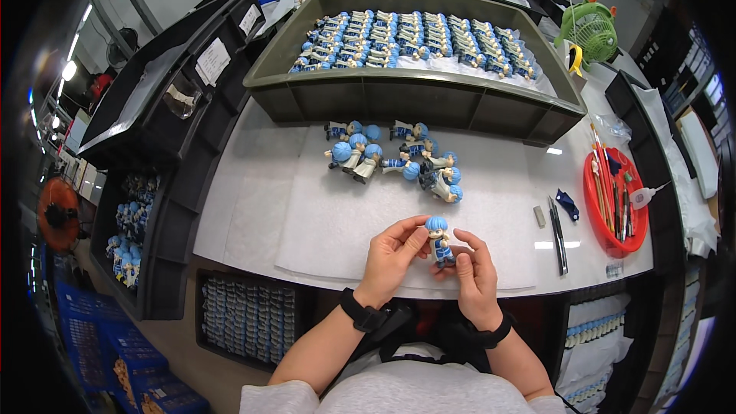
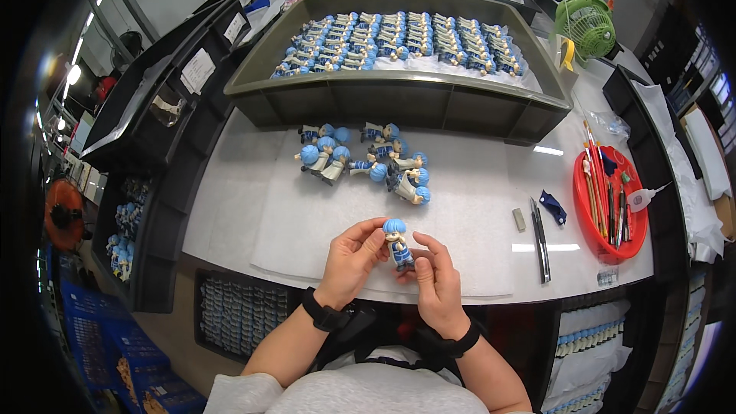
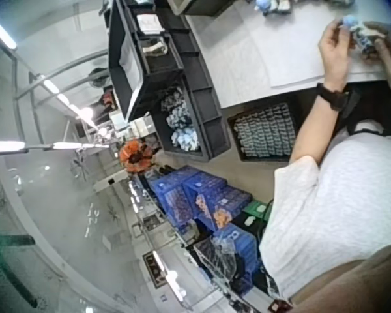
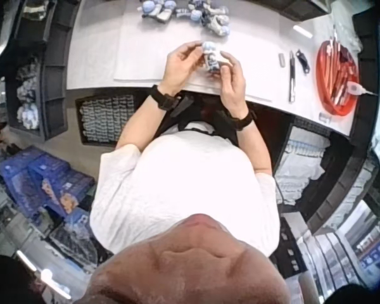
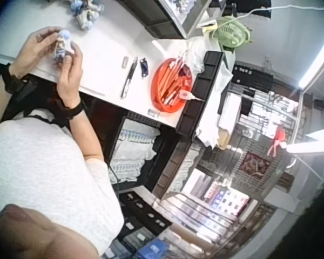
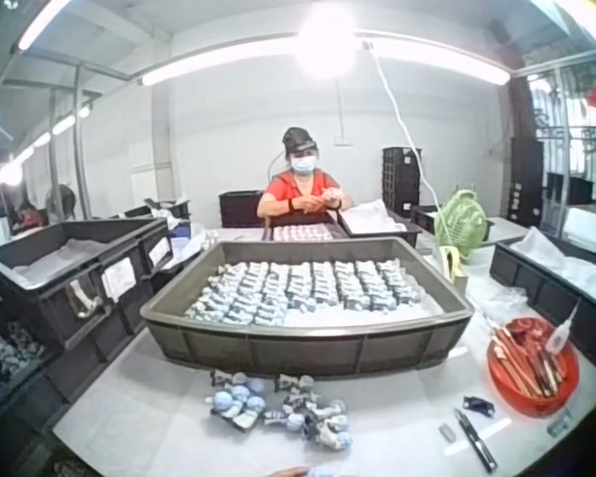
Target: The person repeatedly picks up small blue-and-white figurines from a tray, attaches a small red piece to each one, and places the completed figures into a black bin. The process is repeated for multiple units.
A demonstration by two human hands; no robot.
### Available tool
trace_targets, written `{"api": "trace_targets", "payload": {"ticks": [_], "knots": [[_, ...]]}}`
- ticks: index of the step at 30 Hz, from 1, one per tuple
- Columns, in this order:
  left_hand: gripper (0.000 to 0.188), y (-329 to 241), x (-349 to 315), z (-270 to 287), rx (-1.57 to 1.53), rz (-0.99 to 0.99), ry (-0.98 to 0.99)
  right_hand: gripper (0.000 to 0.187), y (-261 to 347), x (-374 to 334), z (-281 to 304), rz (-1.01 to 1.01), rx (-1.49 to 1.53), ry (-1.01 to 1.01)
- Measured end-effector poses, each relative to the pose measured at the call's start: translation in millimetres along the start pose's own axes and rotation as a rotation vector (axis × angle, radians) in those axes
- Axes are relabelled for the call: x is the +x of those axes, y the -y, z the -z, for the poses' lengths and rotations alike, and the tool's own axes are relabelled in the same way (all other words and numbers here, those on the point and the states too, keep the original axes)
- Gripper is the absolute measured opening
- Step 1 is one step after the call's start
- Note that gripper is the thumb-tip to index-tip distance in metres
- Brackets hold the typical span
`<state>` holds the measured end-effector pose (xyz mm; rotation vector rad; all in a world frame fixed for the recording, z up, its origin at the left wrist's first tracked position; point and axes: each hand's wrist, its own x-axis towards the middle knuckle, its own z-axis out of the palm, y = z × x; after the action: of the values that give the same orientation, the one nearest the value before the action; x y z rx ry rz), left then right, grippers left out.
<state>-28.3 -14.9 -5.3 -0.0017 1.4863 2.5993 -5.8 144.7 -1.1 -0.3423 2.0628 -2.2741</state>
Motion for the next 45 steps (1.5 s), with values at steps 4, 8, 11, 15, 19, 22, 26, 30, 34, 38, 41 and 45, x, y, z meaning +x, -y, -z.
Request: {"api": "trace_targets", "payload": {"ticks": [4,8,11,15,19,22,26,30,34,38,41,45], "knots": [[0.033,-2,-1,-1,-0.016,0.008,0.001,0.037,2,-1,-3,0.008,0.056,-0.056],[0.036,-3,-5,-9,0.155,-0.114,-0.02,0.052,-7,0,-5,0.154,-0.019,-0.108],[0.037,-2,-3,-4,0.153,-0.042,-0.028,0.063,-9,-1,-3,0.166,-0.053,-0.125],[0.037,-2,-3,0,0.023,-0.018,0.012,0.062,-9,1,-7,0.212,-0.072,-0.202],[0.039,-2,-2,0,0.003,-0.01,0.028,0.061,-13,1,-6,0.214,-0.081,-0.195],[0.037,-2,-2,-2,-0.01,-0.003,0.008,0.063,-10,0,-6,0.179,-0.067,-0.189],[0.033,-6,-3,-8,0.127,-0.02,0.016,0.064,-11,-1,-5,0.183,-0.014,-0.212],[0.033,-9,-1,-6,0.035,0.07,-0.022,0.068,-7,0,-5,0.186,0.037,-0.186],[0.036,-9,0,-6,0.031,0.114,-0.021,0.069,-8,-1,-3,0.175,0.025,-0.171],[0.036,-11,-3,-7,0.032,0.108,-0.029,0.063,-7,-1,-4,0.191,0.013,-0.147],[0.036,-11,-4,-5,0.034,0.1,-0.034,0.05,-7,-2,-7,0.171,-0.015,-0.15],[0.034,-11,-4,-2,0.002,0.112,-0.021,0.036,-4,-3,-8,0.098,0.03,-0.146]]}}
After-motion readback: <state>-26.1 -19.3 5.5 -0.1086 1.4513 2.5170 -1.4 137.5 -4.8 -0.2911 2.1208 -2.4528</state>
